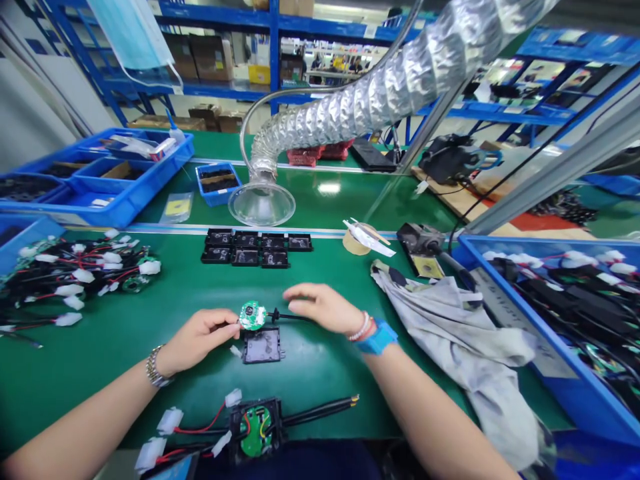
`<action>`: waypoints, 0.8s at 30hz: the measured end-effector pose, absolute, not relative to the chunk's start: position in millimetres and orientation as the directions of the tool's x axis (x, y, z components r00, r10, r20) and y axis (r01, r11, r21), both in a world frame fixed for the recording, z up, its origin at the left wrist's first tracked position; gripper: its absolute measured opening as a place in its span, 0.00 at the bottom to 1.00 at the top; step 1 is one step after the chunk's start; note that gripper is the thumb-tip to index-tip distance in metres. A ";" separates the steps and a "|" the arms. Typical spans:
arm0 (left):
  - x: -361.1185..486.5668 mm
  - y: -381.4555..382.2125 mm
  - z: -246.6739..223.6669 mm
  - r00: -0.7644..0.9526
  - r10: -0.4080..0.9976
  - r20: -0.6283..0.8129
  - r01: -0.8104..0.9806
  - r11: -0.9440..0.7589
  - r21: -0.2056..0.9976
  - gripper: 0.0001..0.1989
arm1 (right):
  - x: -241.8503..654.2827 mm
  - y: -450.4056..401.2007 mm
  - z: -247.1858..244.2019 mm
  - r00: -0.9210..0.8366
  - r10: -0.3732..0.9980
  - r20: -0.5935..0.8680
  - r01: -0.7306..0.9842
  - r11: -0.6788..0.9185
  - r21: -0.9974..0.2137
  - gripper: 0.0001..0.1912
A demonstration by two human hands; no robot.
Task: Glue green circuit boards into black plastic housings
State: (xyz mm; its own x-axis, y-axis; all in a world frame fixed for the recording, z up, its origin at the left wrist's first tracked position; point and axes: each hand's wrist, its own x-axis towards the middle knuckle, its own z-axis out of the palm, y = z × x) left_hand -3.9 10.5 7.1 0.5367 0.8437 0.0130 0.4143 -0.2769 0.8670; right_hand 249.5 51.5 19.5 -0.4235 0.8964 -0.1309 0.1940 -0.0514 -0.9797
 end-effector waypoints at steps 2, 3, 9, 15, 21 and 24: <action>-6.1 9.5 7.9 0.598 0.797 0.083 0.411 -0.394 0.822 0.14 | 238.0 32.5 18.3 -0.565 0.818 -0.110 0.382 0.141 -0.913 0.09; -7.9 8.7 9.2 0.630 0.765 0.132 0.407 -0.470 0.783 0.13 | 235.7 26.7 17.9 -0.581 0.808 -0.101 0.426 0.196 -0.883 0.07; -20.9 9.3 18.8 0.745 0.611 0.267 0.476 -0.768 0.429 0.13 | 245.5 5.5 20.3 -0.669 0.718 0.194 0.468 0.609 -0.641 0.14; -13.6 17.5 4.7 0.858 0.487 0.166 0.470 -0.873 0.131 0.17 | 245.1 -27.4 13.9 -0.672 0.660 0.336 0.670 0.735 -0.102 0.16; -1.5 23.7 -0.3 0.892 0.443 0.085 0.444 -0.896 0.005 0.15 | 242.2 -36.4 6.7 -0.702 0.649 0.293 0.685 0.728 0.032 0.14; 2.0 24.6 3.0 0.904 0.427 -0.005 0.426 -0.904 -0.029 0.14 | 239.1 -36.8 2.7 -0.709 0.650 0.273 0.685 0.728 0.044 0.13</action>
